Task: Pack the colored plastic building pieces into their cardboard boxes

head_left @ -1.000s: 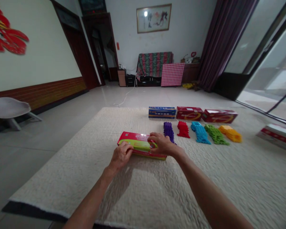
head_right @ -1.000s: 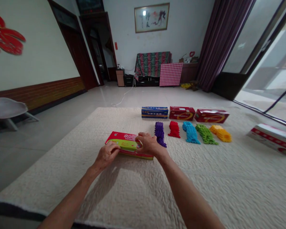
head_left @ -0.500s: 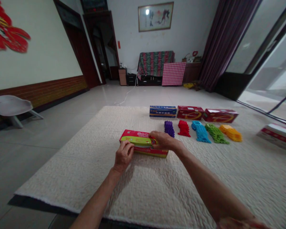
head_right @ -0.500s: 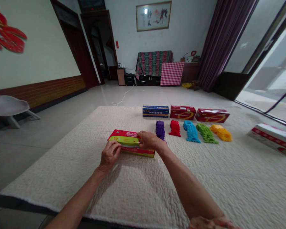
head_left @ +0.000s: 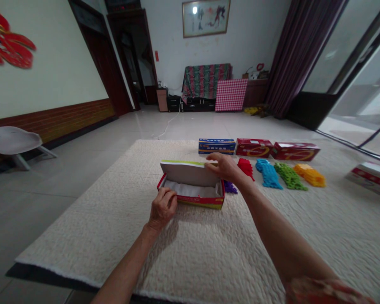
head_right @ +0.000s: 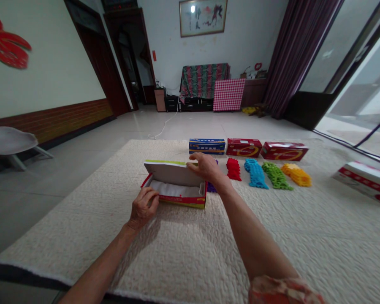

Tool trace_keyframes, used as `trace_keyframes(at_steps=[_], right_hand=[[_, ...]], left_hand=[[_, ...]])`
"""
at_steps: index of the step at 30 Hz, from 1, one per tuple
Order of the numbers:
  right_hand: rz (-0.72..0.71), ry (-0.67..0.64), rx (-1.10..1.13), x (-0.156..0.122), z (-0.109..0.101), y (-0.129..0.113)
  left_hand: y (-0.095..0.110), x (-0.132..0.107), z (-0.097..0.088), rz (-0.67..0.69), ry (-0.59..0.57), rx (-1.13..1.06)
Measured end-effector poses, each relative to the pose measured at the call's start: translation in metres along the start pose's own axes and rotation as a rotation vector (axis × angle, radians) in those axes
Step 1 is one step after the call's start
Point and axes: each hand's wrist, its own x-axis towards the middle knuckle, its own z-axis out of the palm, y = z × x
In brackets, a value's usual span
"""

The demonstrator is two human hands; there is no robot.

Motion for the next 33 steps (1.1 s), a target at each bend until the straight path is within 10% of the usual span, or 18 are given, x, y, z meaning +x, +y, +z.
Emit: trace_keyframes(at_steps=[9,23,29,33], right_hand=[[0.083,0.536,-0.168,0.015,0.041,0.021],[-0.196,0.353,0.09,0.008,0.034,0.037],[-0.147,0.305,0.318,-0.002,0.026,0.045],[0.108,0.377,0.551,-0.011,0.035,0.05]], left_hand=[[0.0,0.005,-0.001,0.12,0.046,0.04],[0.002,0.012,-0.002,0.157,0.001,-0.001],[-0.024,0.058,-0.009,-0.275,0.178,-0.025],[-0.056,0.09,0.004,-0.713,-0.068,-0.499]])
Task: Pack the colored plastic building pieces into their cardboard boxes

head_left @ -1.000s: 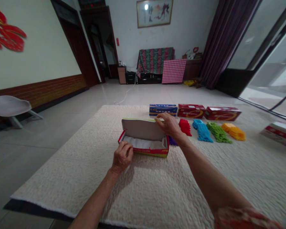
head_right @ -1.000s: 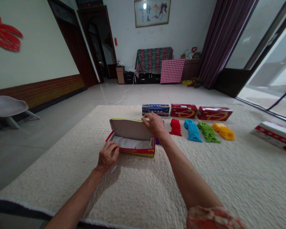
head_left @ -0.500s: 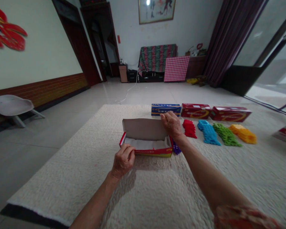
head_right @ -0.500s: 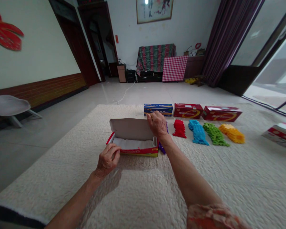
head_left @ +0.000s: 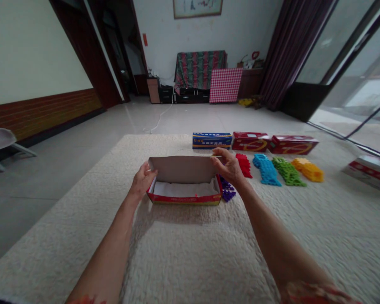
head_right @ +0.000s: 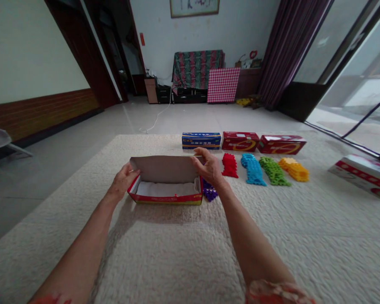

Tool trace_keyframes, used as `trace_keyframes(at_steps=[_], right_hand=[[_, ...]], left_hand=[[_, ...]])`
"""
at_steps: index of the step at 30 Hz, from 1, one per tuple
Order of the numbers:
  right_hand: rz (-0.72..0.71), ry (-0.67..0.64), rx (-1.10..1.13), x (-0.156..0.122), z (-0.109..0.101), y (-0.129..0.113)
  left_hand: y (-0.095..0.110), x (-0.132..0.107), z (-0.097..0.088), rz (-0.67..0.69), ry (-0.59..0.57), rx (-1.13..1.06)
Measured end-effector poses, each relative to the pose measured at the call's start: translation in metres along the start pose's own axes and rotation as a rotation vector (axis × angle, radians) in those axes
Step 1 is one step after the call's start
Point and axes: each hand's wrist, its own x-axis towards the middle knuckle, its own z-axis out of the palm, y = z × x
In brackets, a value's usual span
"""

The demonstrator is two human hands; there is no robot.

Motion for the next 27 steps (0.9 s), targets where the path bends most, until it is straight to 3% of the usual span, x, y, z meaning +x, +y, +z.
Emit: trace_keyframes(at_steps=[2,4,8,12,16,19,23,25,27], right_hand=[[0.147,0.049,0.095,-0.007,0.005,0.004],[0.22,0.077,0.162,-0.013,0.013,0.006],[0.264,0.086,0.23,-0.012,0.038,0.005],[0.3,0.098,0.261,0.008,0.067,0.01],[0.32,0.134,0.234,0.038,0.086,0.028],[0.334,0.161,0.176,0.057,0.089,0.045],[0.308,0.239,0.046,0.069,0.075,0.059],[0.199,0.262,-0.1,0.066,0.066,0.057],[0.045,0.194,-0.316,0.059,0.057,0.05]], left_hand=[[-0.005,0.012,0.003,-0.171,-0.154,-0.151],[-0.009,0.018,0.003,-0.232,-0.181,-0.196],[-0.015,0.022,-0.007,-0.215,-0.072,-0.17],[-0.02,0.034,-0.02,-0.19,0.066,-0.171],[-0.025,0.061,-0.013,-0.173,0.115,-0.201],[-0.03,0.085,0.002,-0.167,0.115,-0.212],[-0.035,0.109,0.02,-0.192,0.03,-0.206],[-0.036,0.114,0.024,-0.203,-0.034,-0.203],[-0.036,0.114,0.025,-0.186,-0.08,-0.214]])
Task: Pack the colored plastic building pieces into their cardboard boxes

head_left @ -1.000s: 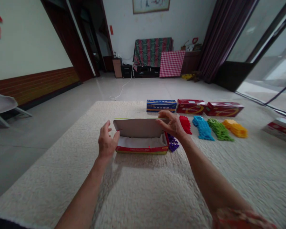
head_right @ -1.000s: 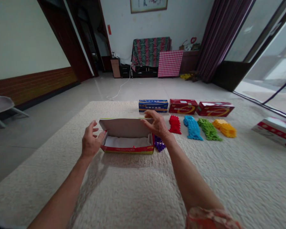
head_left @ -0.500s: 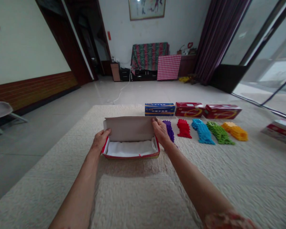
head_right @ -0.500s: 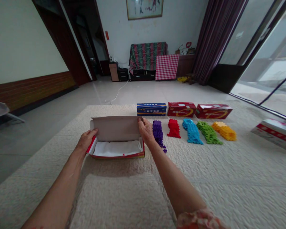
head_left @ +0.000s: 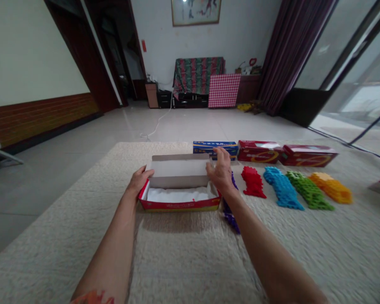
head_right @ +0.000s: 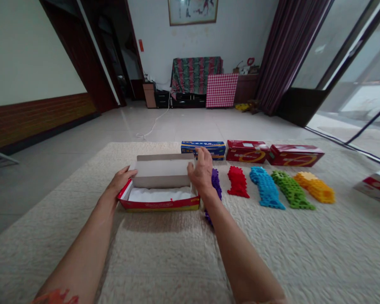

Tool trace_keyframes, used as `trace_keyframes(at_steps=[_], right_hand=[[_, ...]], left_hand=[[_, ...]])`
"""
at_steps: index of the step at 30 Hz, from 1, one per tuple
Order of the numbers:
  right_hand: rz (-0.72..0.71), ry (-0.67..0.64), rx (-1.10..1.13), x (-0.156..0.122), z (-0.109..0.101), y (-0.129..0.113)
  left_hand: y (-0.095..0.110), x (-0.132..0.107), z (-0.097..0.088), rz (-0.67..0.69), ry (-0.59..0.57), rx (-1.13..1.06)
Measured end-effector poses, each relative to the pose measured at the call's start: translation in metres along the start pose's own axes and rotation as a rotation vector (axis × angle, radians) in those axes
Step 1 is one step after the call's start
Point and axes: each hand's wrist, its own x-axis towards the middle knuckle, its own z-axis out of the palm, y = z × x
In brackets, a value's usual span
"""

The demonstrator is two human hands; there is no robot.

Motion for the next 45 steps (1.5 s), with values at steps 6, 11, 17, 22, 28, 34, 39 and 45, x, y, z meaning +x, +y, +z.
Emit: trace_keyframes(at_steps=[6,11,17,22,28,34,39,45], right_hand=[[-0.186,-0.436,-0.402,-0.017,-0.019,-0.02],[-0.241,-0.515,-0.523,-0.018,-0.019,-0.018],[-0.287,-0.501,-0.518,-0.017,-0.011,-0.005],[-0.313,-0.447,-0.514,-0.013,-0.01,-0.001],[-0.274,-0.476,-0.458,-0.011,-0.013,0.001],[-0.271,-0.523,-0.416,-0.013,-0.01,0.0],[-0.25,-0.497,-0.411,-0.016,-0.004,-0.002],[-0.234,-0.502,-0.397,-0.016,-0.005,-0.004]], left_hand=[[-0.003,-0.005,-0.004,0.141,-0.012,0.01],[-0.007,-0.003,-0.006,0.169,0.071,0.066],[-0.009,0.0,-0.003,0.077,0.033,0.07],[-0.011,0.008,0.005,0.172,0.057,0.039],[-0.01,0.004,0.002,0.127,-0.071,0.062],[-0.02,0.003,-0.003,0.094,-0.131,-0.073],[-0.018,0.004,-0.005,0.068,-0.111,-0.044],[0.019,-0.003,-0.01,0.262,0.029,0.332]])
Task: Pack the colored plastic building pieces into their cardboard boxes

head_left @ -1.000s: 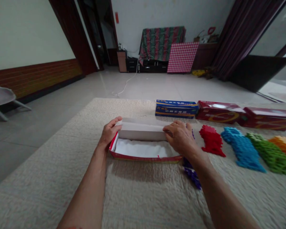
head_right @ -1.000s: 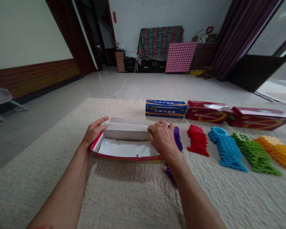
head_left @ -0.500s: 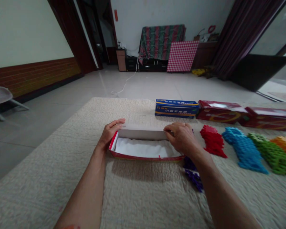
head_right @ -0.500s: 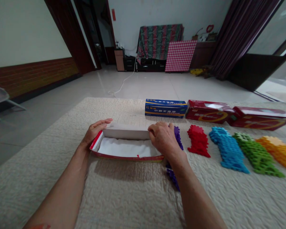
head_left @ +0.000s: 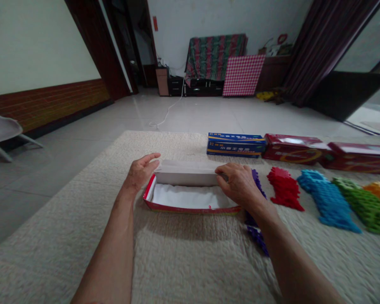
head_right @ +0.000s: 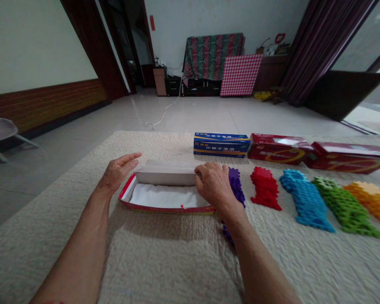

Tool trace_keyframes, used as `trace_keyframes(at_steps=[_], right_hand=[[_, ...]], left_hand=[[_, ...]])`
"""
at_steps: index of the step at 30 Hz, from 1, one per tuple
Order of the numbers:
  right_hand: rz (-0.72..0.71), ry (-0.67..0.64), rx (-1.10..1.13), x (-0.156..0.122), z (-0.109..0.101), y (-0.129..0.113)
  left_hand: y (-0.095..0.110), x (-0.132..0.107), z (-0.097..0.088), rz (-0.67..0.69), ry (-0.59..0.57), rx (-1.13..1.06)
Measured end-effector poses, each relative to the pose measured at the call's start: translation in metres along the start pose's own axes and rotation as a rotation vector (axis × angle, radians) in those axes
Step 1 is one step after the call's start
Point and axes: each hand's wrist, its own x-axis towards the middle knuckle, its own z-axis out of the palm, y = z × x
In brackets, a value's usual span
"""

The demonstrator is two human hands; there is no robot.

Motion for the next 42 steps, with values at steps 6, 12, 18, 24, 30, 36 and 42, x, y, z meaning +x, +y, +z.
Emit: trace_keyframes(at_steps=[6,12,18,24,30,36,42], right_hand=[[-0.024,0.054,0.068,-0.001,-0.009,0.002],[0.007,0.206,0.147,-0.011,-0.041,0.018],[0.103,0.048,0.097,-0.039,-0.066,0.038],[0.157,-0.25,0.034,-0.074,-0.084,0.033],[0.22,-0.506,-0.028,-0.115,-0.091,0.016],[0.24,-0.614,-0.172,-0.131,-0.073,0.004],[0.26,-0.641,-0.215,-0.132,-0.06,0.001]], left_hand=[[0.009,-0.003,0.005,0.292,-0.124,0.231],[-0.004,0.0,0.01,0.332,-0.142,0.363],[0.012,-0.001,0.015,0.409,-0.163,0.357],[0.023,-0.008,0.025,0.4,-0.308,0.516],[0.027,-0.01,0.023,0.39,-0.365,0.682],[0.024,-0.009,0.024,0.412,-0.348,0.667],[0.026,-0.01,0.025,0.407,-0.344,0.662]])
